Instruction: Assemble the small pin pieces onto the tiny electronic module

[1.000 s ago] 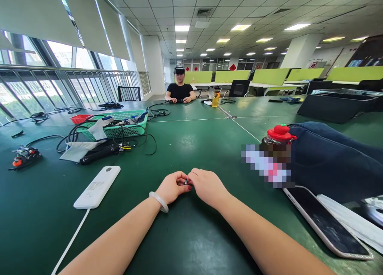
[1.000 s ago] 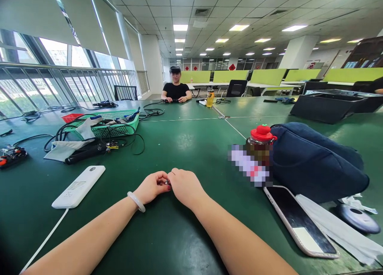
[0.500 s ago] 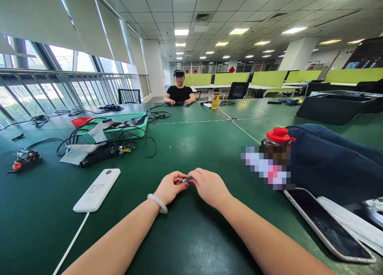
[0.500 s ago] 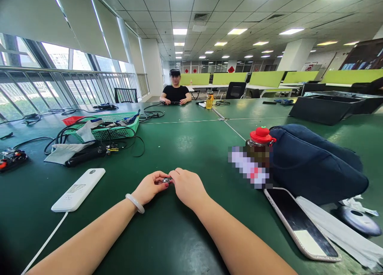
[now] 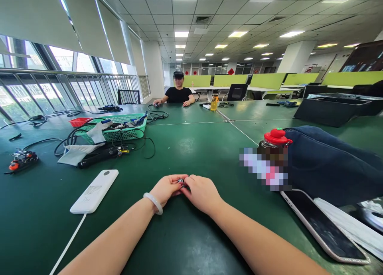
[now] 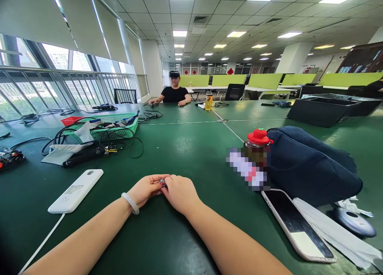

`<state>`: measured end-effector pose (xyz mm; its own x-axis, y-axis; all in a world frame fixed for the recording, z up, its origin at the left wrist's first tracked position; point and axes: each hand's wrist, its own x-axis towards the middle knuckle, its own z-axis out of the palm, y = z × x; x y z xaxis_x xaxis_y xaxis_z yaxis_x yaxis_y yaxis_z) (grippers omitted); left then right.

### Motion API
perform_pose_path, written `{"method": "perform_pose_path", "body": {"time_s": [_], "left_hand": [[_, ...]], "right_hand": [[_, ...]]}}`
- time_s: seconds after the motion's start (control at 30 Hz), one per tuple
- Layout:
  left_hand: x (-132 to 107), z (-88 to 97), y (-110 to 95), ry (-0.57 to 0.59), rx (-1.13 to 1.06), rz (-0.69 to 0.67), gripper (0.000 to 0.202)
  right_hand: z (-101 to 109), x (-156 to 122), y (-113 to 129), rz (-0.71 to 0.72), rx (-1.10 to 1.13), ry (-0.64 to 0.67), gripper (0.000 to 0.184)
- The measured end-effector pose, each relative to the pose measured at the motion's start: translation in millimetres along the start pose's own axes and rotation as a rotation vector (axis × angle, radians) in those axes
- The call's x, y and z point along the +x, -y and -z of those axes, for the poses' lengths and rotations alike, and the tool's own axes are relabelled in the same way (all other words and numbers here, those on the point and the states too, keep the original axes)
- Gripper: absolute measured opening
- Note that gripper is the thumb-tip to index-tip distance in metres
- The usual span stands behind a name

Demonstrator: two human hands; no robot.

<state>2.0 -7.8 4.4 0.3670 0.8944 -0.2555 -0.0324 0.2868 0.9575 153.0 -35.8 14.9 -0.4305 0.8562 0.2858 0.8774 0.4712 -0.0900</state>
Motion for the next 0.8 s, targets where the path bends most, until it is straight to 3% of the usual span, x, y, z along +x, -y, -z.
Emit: {"method": "perform_pose_path", "body": {"time_s": [0.17,0.23,0.3,0.33,0.4,0.57,0.8], "left_hand": [[-0.3,12.5,-8.1,-0.019,0.275,-0.070,0.038],[-1.5,27.6,-15.6,-0.170,0.540,-0.185,0.029],[-2.7,47.7,-22.9,-0.437,0.967,-0.250,0.029],[-3.2,58.6,-25.6,-0.580,1.154,-0.210,0.031],[-3.3,79.0,-28.9,-0.691,1.376,-0.100,0.035],[-3.8,105.6,-29.2,-0.801,1.462,0.106,0.042],[-7.5,104.7,-28.2,-0.859,1.475,0.089,0.037]], "right_hand": [[-3.5,2.5,3.1,0.024,0.020,0.044,0.024],[-2.7,2.1,-0.4,0.003,0.056,0.049,0.023],[-1.3,1.0,-5.8,-0.024,0.097,0.041,0.023],[-0.7,0.4,-8.6,-0.039,0.117,0.037,0.022],[0.0,-0.5,-13.7,-0.072,0.149,0.041,0.023],[-0.9,-1.1,-20.0,-0.103,0.202,0.037,0.022],[-0.1,-0.9,-21.0,-0.119,0.211,0.036,0.023]]}}
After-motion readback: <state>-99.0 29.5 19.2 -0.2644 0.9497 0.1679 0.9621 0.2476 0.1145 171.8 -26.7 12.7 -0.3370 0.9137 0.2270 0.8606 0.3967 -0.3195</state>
